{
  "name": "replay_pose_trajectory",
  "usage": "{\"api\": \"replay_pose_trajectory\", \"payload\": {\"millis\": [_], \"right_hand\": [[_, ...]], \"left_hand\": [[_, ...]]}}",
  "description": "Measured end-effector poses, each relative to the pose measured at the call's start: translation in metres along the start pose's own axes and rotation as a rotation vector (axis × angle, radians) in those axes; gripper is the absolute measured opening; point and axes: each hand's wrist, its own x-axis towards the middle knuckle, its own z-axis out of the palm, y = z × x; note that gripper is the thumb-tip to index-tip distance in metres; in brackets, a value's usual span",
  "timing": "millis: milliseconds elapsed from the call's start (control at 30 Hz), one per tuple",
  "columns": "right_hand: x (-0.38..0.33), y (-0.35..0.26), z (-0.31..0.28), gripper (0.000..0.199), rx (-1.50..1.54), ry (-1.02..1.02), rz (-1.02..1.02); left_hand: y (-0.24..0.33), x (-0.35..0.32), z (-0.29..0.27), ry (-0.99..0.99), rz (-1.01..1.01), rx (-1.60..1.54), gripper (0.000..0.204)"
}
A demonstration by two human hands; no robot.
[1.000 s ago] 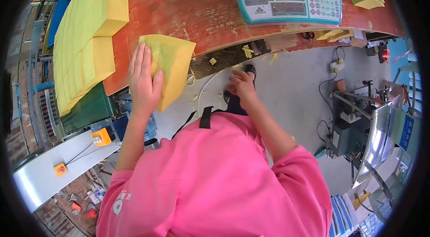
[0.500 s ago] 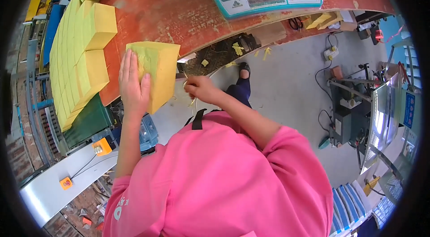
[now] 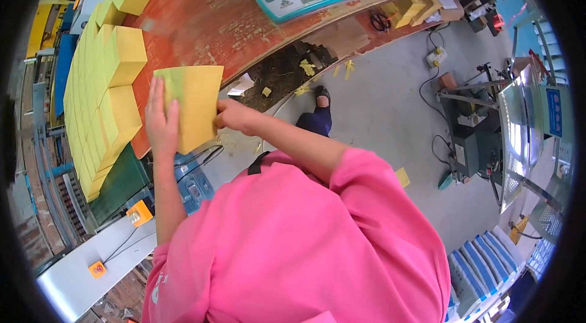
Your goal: The recorder is weighing large stacks of yellow printed paper on a digital scale and sorting them into groups.
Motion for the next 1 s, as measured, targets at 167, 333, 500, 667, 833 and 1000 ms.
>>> {"api": "replay_pose_trajectory", "payload": {"millis": [167, 333, 500, 667, 833, 1000], "right_hand": [[-0.026, -0.057, 0.027, 0.043, -0.264, -0.025, -0.257], [-0.047, -0.109, 0.041, 0.038, -0.733, 0.114, -0.62], [-0.076, -0.172, 0.011, 0.047, -0.978, 0.462, -0.869], [-0.103, -0.289, -0.057, 0.046, -1.249, 0.603, -1.063], [-0.093, -0.397, -0.136, 0.037, -1.387, 0.625, -1.098], [-0.056, -0.436, -0.201, 0.032, -1.403, 0.531, -0.916]], "left_hand": [[-0.087, -0.027, -0.023, -0.096, -0.354, -0.644, 0.05], [-0.068, -0.024, -0.007, 0.072, -0.496, -1.147, 0.051], [0.047, 0.059, 0.017, 0.24, -0.644, -1.893, 0.058], [0.161, 0.163, 0.033, -0.036, -0.409, -2.051, 0.056], [0.241, 0.28, 0.068, -0.094, -0.119, -2.286, 0.056], [0.261, 0.312, 0.1, -0.012, -0.477, -2.507, 0.049]]}}
